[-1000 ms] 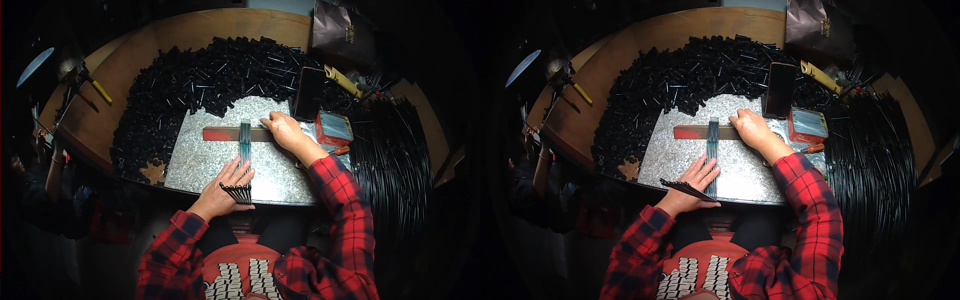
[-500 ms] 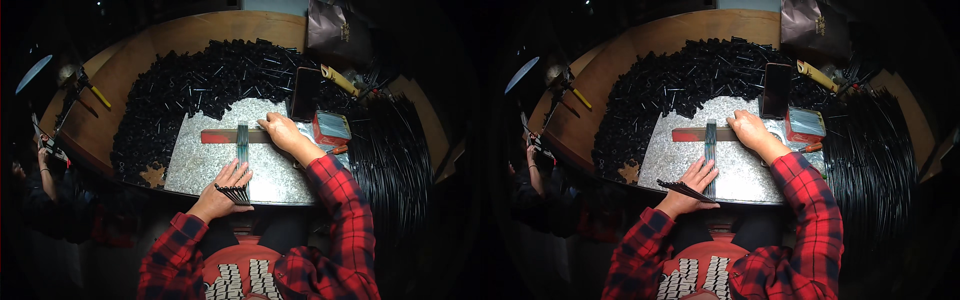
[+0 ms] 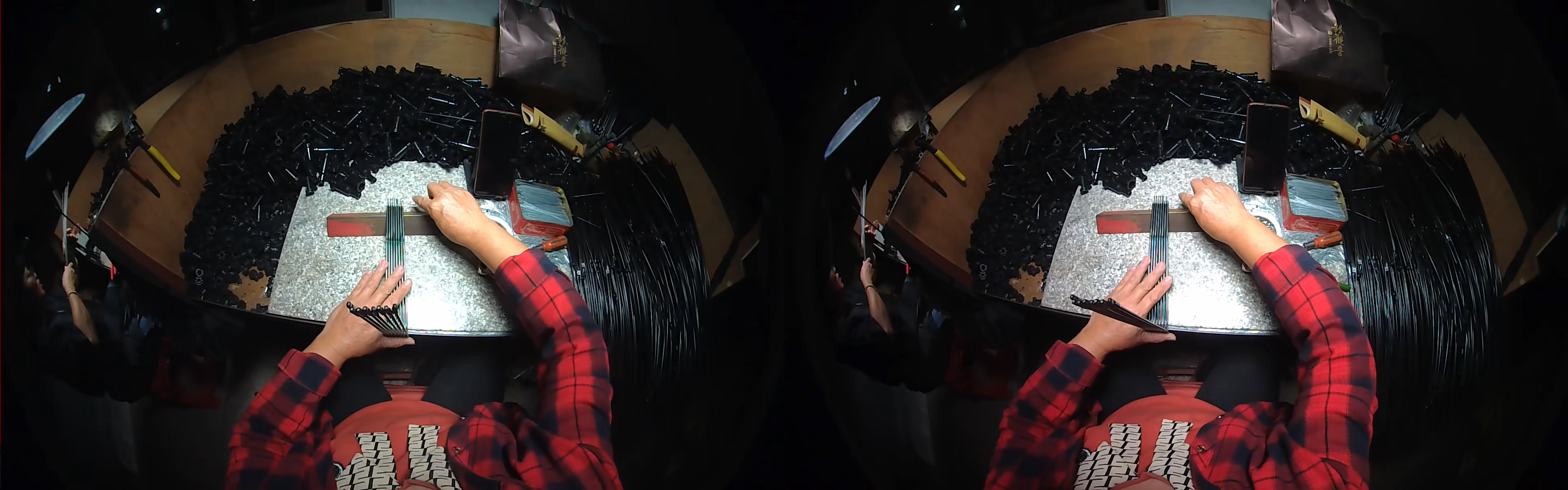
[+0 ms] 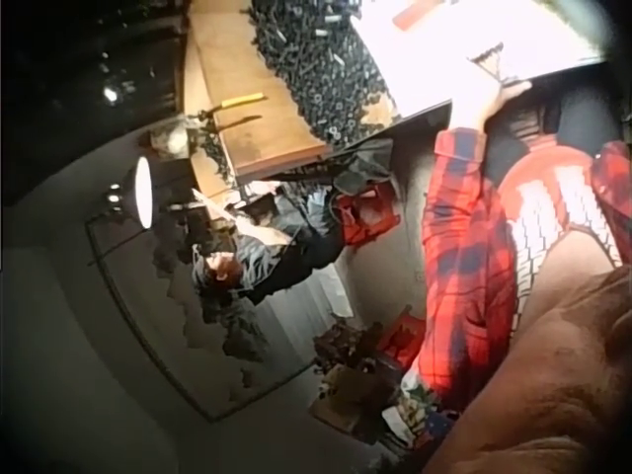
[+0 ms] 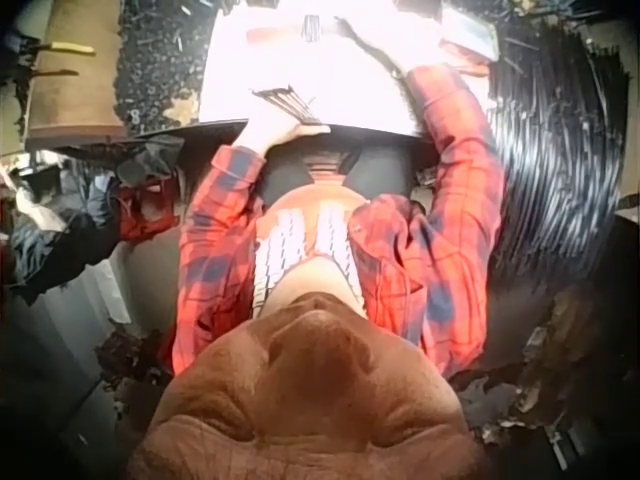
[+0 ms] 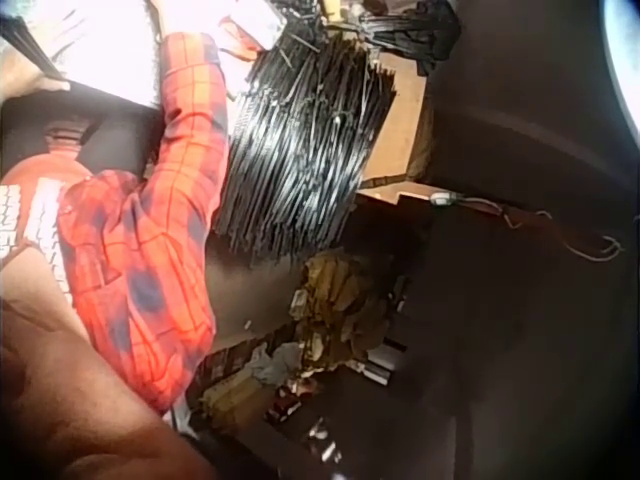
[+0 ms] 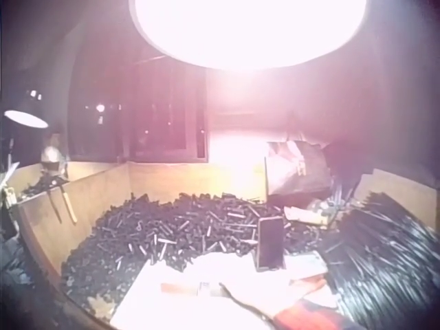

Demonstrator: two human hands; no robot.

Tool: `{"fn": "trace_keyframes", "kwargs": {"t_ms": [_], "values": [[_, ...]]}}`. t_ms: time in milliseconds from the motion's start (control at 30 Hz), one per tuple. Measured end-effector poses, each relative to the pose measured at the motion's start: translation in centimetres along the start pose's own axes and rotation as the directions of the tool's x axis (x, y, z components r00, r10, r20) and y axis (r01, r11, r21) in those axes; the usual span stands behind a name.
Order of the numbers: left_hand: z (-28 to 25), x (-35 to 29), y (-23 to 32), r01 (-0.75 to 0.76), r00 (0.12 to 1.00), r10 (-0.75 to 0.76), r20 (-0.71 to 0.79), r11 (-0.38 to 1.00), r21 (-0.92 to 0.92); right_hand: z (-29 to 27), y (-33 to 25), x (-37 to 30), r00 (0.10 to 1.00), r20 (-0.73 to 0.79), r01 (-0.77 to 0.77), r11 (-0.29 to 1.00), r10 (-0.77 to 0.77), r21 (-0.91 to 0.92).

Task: Assembling, measuring, and inspecting small electronic wire harnesses at a manufacturing workbench.

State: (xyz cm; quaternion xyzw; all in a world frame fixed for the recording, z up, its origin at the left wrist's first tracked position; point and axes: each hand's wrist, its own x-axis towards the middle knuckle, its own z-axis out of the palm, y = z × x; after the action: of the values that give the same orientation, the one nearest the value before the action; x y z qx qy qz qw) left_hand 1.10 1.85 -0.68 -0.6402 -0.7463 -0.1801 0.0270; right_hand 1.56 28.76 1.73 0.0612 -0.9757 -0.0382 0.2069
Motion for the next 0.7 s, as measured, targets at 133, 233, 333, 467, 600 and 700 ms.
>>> {"fn": "trace_keyframes", "kwargs": {"t_ms": [133, 233, 333, 467, 600, 700], "values": [[0.0, 0.2, 0.1, -0.002, 1.000, 0.002, -0.004, 1.000, -0.005, 0.4, 0.1, 0.1, 1.000, -0.004, 0.002, 1.000, -0.001, 0.023], [-0.2, 0.5, 0.3, -0.008, 1.000, 0.008, 0.000, 1.000, 0.004, 0.3, 0.2, -0.1, 0.999, -0.020, -0.027, 0.997, 0.028, 0.077], [0.1, 0.0, 0.0, -0.003, 1.000, 0.003, -0.006, 1.000, -0.002, 0.3, -0.1, 0.2, 1.000, -0.016, -0.019, 0.996, 0.020, 0.085], [-0.1, 0.1, 0.3, -0.006, 1.000, 0.006, -0.008, 1.000, -0.003, 0.5, 0.0, 0.5, 0.998, -0.052, 0.023, 0.998, -0.019, 0.061], [-0.1, 0.2, 0.4, 0.008, 1.000, -0.008, -0.002, 1.000, 0.005, 0.6, -0.1, 0.8, 0.999, -0.037, 0.010, 0.993, -0.006, 0.115], [-0.3, 0.2, 0.4, 0.011, 1.000, -0.011, -0.001, 1.000, 0.004, 1.1, -0.3, 1.0, 0.998, -0.061, 0.001, 0.988, 0.009, 0.152]]}}
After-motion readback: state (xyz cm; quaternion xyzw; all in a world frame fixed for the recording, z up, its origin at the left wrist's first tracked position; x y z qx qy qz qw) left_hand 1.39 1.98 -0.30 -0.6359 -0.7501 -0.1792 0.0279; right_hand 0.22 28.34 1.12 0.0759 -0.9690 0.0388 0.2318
